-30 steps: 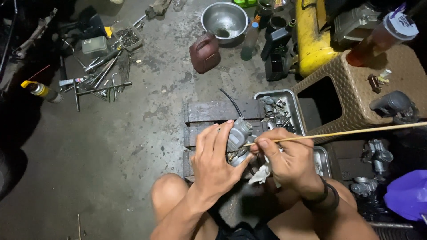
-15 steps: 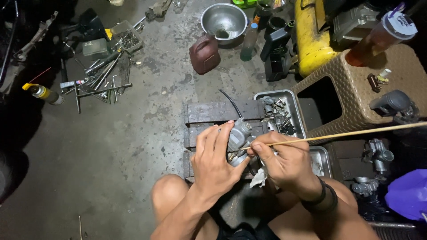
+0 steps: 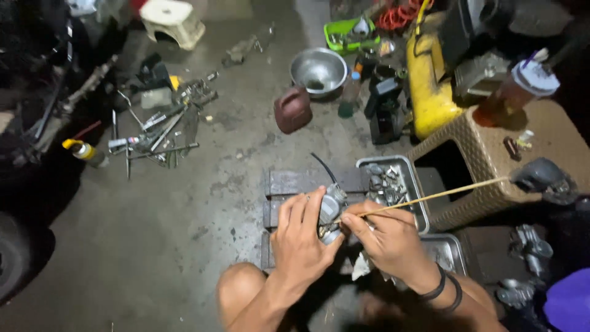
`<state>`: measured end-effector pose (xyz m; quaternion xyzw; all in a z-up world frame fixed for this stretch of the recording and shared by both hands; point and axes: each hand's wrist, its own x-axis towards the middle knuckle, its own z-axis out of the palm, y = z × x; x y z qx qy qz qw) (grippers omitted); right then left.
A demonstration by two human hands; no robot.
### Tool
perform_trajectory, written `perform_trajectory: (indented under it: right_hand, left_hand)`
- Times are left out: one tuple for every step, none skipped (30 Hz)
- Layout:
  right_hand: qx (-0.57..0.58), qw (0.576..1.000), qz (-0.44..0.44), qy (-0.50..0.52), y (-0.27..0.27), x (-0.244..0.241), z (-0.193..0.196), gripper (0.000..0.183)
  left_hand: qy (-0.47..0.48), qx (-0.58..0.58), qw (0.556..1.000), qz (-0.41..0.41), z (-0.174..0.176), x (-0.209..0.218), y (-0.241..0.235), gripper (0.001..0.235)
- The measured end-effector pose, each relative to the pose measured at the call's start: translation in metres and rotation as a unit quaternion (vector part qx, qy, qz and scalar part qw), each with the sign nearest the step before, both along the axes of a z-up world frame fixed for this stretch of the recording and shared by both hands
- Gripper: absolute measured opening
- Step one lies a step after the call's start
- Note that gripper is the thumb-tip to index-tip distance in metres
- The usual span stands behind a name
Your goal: Cleaning a motorcycle carburetor using a cloth and a thin metal tool to clear out debris from the jets.
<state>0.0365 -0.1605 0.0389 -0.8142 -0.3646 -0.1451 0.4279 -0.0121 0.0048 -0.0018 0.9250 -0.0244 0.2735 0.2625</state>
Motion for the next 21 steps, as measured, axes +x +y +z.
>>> perform_trajectory:
  right_hand:
    - [-0.001, 1.0, 0.004, 0.012, -0.001, 0.003, -0.002, 0.016]
    - [0.003, 1.0, 0.006, 0.001, 0.0, 0.005, -0.004, 0.016]
    - [0.0, 1.0, 0.015, 0.006, 0.0, 0.006, -0.006, 0.016]
    - [-0.003, 1.0, 0.025, 0.01, 0.0, 0.006, -0.008, 0.016]
    - [-0.001, 1.0, 0.021, 0.002, 0.001, 0.006, -0.004, 0.016]
    - [0.004, 1.0, 0.022, 0.001, 0.002, 0.005, -0.001, 0.017]
    - [0.007, 1.0, 0.023, 0.0, 0.005, 0.003, 0.002, 0.019]
    - [0.008, 1.0, 0.02, -0.009, 0.006, 0.003, -0.001, 0.019]
    - [0.0, 1.0, 0.014, -0.007, 0.005, 0.004, -0.005, 0.02]
    - [-0.007, 1.0, 0.007, -0.004, 0.003, 0.006, -0.01, 0.021]
    - [-0.007, 1.0, 0.004, -0.011, 0.004, 0.005, -0.014, 0.021]
    - [0.003, 1.0, 0.003, -0.01, 0.004, 0.005, -0.017, 0.023]
    - [0.014, 1.0, 0.001, -0.006, 0.003, 0.005, -0.022, 0.027]
    - [0.015, 1.0, -0.002, -0.01, 0.003, 0.005, -0.02, 0.027]
    - [0.007, 1.0, -0.004, -0.026, 0.002, 0.004, -0.018, 0.025]
    - [-0.001, 0.999, -0.006, -0.042, 0.001, 0.003, -0.017, 0.024]
    - [-0.001, 0.999, -0.008, -0.043, 0.0, 0.001, -0.015, 0.024]
    - [-0.003, 0.998, -0.004, -0.056, 0.0, 0.0, -0.012, 0.02]
    - [-0.005, 0.998, 0.0, -0.068, 0.0, -0.002, -0.011, 0.016]
    - [-0.004, 0.998, -0.001, -0.069, -0.001, -0.002, -0.012, 0.016]
    - [-0.008, 0.998, -0.001, -0.065, -0.002, -0.002, -0.013, 0.016]
  left_hand:
    - [0.022, -0.003, 1.0, -0.003, -0.001, 0.001, 0.0, 0.075]
    - [0.011, 0.001, 1.0, -0.002, -0.001, 0.001, 0.0, 0.075]
    - [0.006, -0.003, 1.0, 0.003, -0.001, 0.0, -0.001, 0.076]
    - [0.002, -0.006, 1.0, 0.007, -0.002, 0.0, -0.002, 0.077]
    - [-0.006, -0.004, 1.0, 0.004, -0.003, 0.0, -0.001, 0.077]
    - [0.008, -0.008, 1.0, 0.003, -0.004, 0.0, 0.0, 0.08]
    - [0.021, -0.013, 1.0, 0.004, -0.005, -0.002, 0.001, 0.082]
    - [0.012, -0.012, 1.0, 0.001, -0.005, -0.002, 0.002, 0.082]
    - [0.026, -0.012, 1.0, 0.007, -0.005, -0.001, 0.001, 0.08]
    - [0.039, -0.013, 0.999, 0.014, -0.006, -0.001, 0.0, 0.078]
    - [0.033, -0.012, 0.999, 0.011, -0.006, -0.002, 0.0, 0.078]
    - [0.032, -0.011, 0.999, 0.011, -0.005, -0.003, 0.0, 0.079]
    - [0.034, -0.01, 0.999, 0.011, -0.005, -0.005, -0.002, 0.079]
    - [0.03, -0.009, 0.999, 0.007, -0.006, -0.004, -0.002, 0.079]
    - [0.042, -0.016, 0.999, 0.008, -0.007, -0.004, -0.004, 0.08]
    - [0.053, -0.022, 0.998, 0.009, -0.009, -0.004, -0.004, 0.082]
    - [0.052, -0.022, 0.998, 0.006, -0.007, -0.004, -0.005, 0.082]
    - [0.057, -0.023, 0.998, 0.006, -0.006, -0.005, -0.005, 0.082]
    - [0.063, -0.023, 0.998, 0.006, -0.005, -0.005, -0.006, 0.082]
    - [0.062, -0.022, 0.998, 0.004, -0.007, -0.005, -0.006, 0.082]
    - [0.075, -0.023, 0.997, 0.001, -0.008, -0.004, -0.007, 0.082]
